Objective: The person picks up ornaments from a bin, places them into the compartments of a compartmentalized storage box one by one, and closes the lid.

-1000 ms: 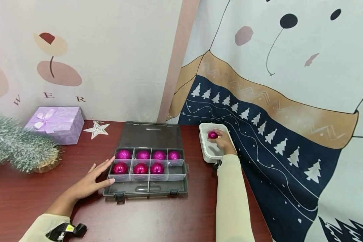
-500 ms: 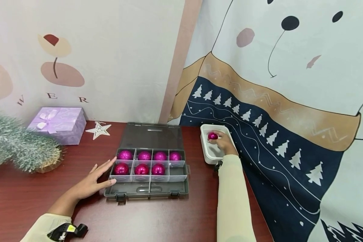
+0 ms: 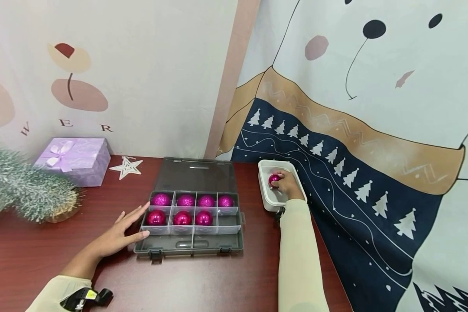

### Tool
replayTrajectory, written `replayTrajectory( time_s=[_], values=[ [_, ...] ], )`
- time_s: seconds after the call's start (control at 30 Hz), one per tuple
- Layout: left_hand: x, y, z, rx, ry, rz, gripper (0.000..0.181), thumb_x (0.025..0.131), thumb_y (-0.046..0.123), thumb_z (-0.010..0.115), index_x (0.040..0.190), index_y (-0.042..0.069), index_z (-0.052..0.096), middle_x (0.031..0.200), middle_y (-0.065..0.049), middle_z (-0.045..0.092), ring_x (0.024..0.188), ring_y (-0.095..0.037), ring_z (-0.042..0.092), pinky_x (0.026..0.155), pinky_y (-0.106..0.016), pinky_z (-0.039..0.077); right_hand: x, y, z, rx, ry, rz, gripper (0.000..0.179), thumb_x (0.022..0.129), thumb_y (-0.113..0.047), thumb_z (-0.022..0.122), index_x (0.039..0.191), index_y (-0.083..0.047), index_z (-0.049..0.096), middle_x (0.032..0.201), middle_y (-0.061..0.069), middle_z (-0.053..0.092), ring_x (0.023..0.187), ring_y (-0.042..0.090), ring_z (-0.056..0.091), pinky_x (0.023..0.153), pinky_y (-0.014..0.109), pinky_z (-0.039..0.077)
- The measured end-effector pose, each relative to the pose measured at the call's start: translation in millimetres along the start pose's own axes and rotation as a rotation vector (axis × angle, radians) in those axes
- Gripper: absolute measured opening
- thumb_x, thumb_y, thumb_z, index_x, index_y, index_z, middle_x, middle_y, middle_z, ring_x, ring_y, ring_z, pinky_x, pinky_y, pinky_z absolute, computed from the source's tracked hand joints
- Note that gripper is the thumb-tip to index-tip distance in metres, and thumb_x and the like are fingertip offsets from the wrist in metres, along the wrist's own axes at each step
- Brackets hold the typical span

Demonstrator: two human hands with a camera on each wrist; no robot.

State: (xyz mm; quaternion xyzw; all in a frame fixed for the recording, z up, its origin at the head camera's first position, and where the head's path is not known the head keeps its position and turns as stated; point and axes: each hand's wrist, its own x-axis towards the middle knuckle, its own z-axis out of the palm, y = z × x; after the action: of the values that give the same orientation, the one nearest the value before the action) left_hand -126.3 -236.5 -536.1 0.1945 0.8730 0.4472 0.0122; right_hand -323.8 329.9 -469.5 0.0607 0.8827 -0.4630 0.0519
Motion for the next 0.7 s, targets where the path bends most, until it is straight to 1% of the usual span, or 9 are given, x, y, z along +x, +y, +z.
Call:
replayTrajectory(
  time_s=[0.07, 0.17, 0.23, 0.3, 0.37, 0.43, 0.5, 0.6, 0.7],
  values=[
    [-0.7, -0.5, 1.1, -0.003, -0.002, -0.001, 0.088, 0.099, 0.033, 0.078, 0.173, 0.019, 0.033, 0.175, -0.028, 0.036, 0.16, -0.065, 0.021, 0.127, -0.084, -0.006, 1.5, 2, 0, -0.01, 0.007, 0.007, 0.039, 0.095, 0.004, 0.077, 0.133, 0.001, 0.069, 0.122, 0.023, 0.064, 0.106, 0.027, 0.061, 0.076, 0.023, 0.057],
    [-1.5, -1.1, 2.3, -0.008, -0.003, 0.0, 0.088, 0.099, 0.032, 0.078, 0.173, 0.019, 0.033, 0.174, -0.028, 0.036, 0.16, -0.066, 0.021, 0.127, -0.084, -0.005, 3.6, 5, 0, -0.021, 0.013, 0.02, 0.045, 0.099, 0.003, 0.074, 0.143, 0.001, 0.066, 0.137, 0.027, 0.064, 0.115, 0.029, 0.063, 0.078, 0.019, 0.056],
    [-1.6, -1.3, 2.1, -0.012, -0.003, 0.001, 0.088, 0.098, 0.032, 0.078, 0.173, 0.019, 0.033, 0.175, -0.028, 0.036, 0.159, -0.066, 0.021, 0.127, -0.084, -0.006, 3.8, 5, -1, -0.037, 0.02, 0.006, 0.05, 0.1, 0.001, 0.072, 0.149, 0.001, 0.063, 0.146, 0.031, 0.062, 0.121, 0.032, 0.064, 0.078, 0.016, 0.057],
    [-1.3, -1.2, 1.3, -0.009, 0.0, 0.004, 0.089, 0.098, 0.031, 0.078, 0.173, 0.018, 0.033, 0.175, -0.028, 0.036, 0.159, -0.067, 0.021, 0.127, -0.084, -0.006, 1.1, 2, -3, -0.03, 0.027, -0.021, 0.053, 0.101, 0.0, 0.072, 0.153, 0.001, 0.059, 0.152, 0.033, 0.059, 0.127, 0.036, 0.064, 0.077, 0.014, 0.058],
    [-0.6, -0.7, 0.2, -0.005, -0.001, 0.004, 0.089, 0.098, 0.032, 0.078, 0.173, 0.018, 0.033, 0.175, -0.028, 0.036, 0.159, -0.067, 0.021, 0.127, -0.084, -0.006, -2.6, -2, -4, -0.012, 0.038, -0.047, 0.055, 0.102, 0.0, 0.072, 0.155, 0.001, 0.057, 0.154, 0.034, 0.058, 0.131, 0.038, 0.062, 0.076, 0.012, 0.058],
    [0.2, -0.2, -0.9, -0.001, -0.003, 0.002, 0.089, 0.097, 0.032, 0.078, 0.173, 0.018, 0.033, 0.175, -0.027, 0.036, 0.16, -0.066, 0.021, 0.127, -0.084, -0.006, -8.0, -7, -4, 0.037, 0.051, -0.061, 0.057, 0.102, 0.001, 0.071, 0.157, 0.001, 0.055, 0.156, 0.034, 0.056, 0.134, 0.039, 0.06, 0.077, 0.012, 0.06],
    [0.8, 0.1, -1.7, 0.002, -0.006, -0.002, 0.089, 0.097, 0.033, 0.078, 0.173, 0.019, 0.033, 0.175, -0.027, 0.035, 0.16, -0.066, 0.021, 0.127, -0.083, -0.006, -12.9, -12, -3, 0.118, 0.058, -0.063, 0.058, 0.103, 0.004, 0.07, 0.158, 0.001, 0.054, 0.157, 0.032, 0.052, 0.134, 0.039, 0.06, 0.079, 0.012, 0.061],
    [1.2, 0.3, -2.4, 0.002, -0.009, -0.01, 0.089, 0.097, 0.033, 0.079, 0.173, 0.018, 0.034, 0.176, -0.026, 0.035, 0.16, -0.065, 0.021, 0.128, -0.083, -0.006, -19.9, -17, -1, 0.247, 0.072, -0.052, 0.06, 0.102, 0.007, 0.068, 0.159, 0.0, 0.053, 0.158, 0.028, 0.047, 0.127, 0.032, 0.061, 0.083, 0.013, 0.063],
    [1.4, 0.4, -2.3, 0.002, -0.01, -0.011, 0.089, 0.098, 0.033, 0.079, 0.173, 0.018, 0.033, 0.176, -0.026, 0.035, 0.16, -0.065, 0.021, 0.128, -0.083, -0.006, -26.0, -20, 0, 0.323, 0.085, -0.057, 0.06, 0.101, 0.008, 0.068, 0.159, 0.001, 0.053, 0.155, 0.024, 0.046, 0.116, 0.021, 0.065, 0.085, 0.014, 0.063]
  ],
)
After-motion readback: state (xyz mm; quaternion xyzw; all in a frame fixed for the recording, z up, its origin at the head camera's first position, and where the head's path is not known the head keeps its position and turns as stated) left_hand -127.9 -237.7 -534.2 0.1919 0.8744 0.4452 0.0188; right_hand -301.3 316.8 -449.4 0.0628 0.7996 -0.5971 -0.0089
